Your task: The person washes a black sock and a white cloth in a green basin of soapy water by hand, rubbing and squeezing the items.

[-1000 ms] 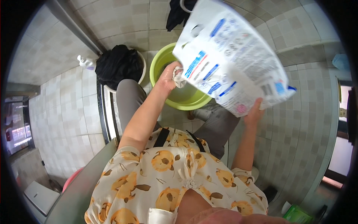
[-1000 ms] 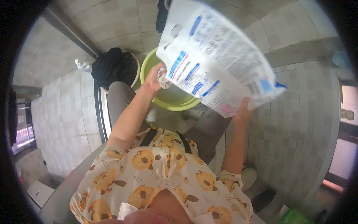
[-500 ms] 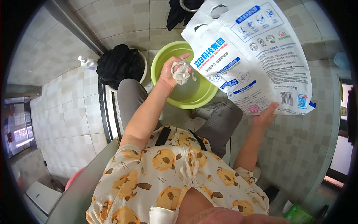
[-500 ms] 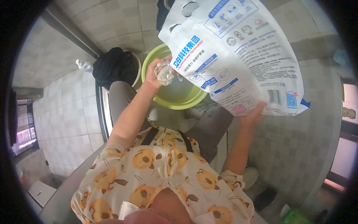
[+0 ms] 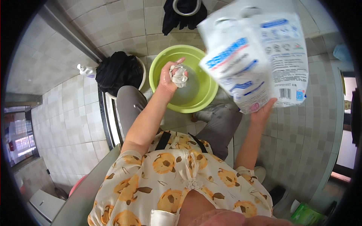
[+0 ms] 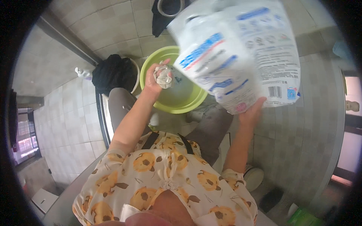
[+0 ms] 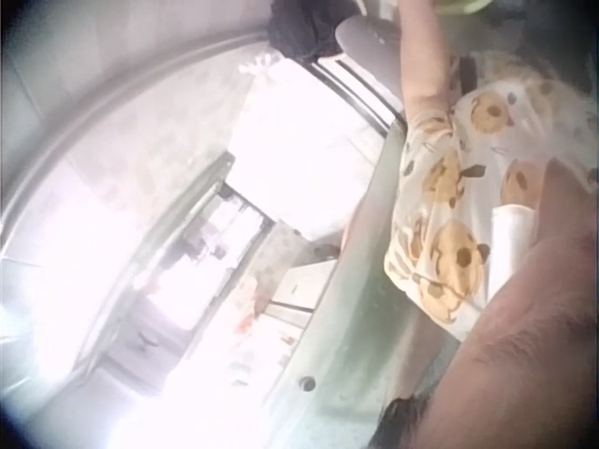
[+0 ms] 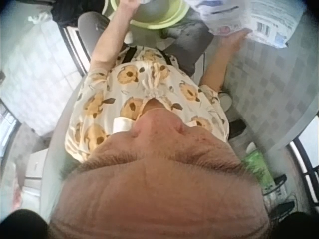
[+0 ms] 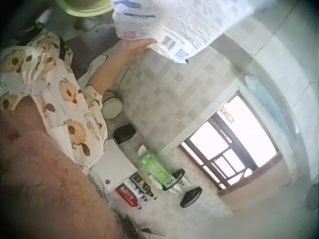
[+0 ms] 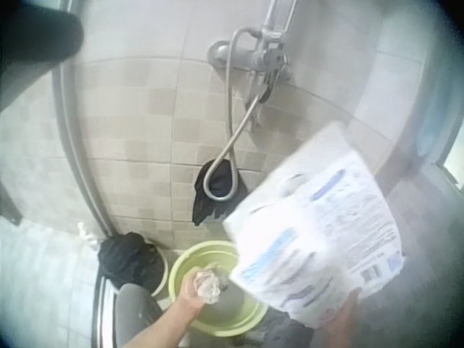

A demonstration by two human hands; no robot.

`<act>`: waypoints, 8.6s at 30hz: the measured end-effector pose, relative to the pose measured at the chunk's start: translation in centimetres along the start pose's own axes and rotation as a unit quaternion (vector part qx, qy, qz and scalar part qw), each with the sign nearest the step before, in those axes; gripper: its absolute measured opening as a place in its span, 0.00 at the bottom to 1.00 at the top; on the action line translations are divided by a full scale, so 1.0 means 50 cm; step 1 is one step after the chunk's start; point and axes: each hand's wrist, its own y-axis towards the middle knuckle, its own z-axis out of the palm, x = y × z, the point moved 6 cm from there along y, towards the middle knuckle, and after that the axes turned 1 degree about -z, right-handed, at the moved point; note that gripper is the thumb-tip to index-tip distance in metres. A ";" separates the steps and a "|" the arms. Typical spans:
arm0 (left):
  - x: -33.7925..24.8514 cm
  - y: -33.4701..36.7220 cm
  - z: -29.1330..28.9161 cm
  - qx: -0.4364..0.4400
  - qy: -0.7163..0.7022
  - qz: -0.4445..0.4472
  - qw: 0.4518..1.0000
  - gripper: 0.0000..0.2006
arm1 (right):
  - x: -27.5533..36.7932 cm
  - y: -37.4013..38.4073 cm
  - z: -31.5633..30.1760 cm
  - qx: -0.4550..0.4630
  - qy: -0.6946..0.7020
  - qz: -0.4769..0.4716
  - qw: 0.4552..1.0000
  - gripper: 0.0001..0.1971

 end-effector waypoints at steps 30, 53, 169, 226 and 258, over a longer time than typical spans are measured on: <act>0.019 0.012 0.047 0.047 -0.018 -0.027 0.998 0.20 | -0.245 0.108 0.023 0.164 0.104 0.348 0.917 0.44; 0.013 -0.023 0.047 0.016 0.004 -0.043 0.999 0.15 | -0.461 -0.129 0.310 0.252 0.146 0.515 0.807 0.36; 0.077 0.016 -0.055 -0.085 0.113 -0.026 0.990 0.11 | -0.344 -0.079 0.413 0.276 -0.635 -0.143 0.707 0.10; -0.001 0.005 -0.082 -0.142 0.578 0.147 0.790 0.09 | -0.244 -0.267 0.469 0.296 -0.427 -0.478 0.708 0.14; 0.055 -0.016 0.000 0.051 0.063 -0.145 0.986 0.17 | -0.303 0.004 0.359 0.262 -0.203 0.187 0.925 0.17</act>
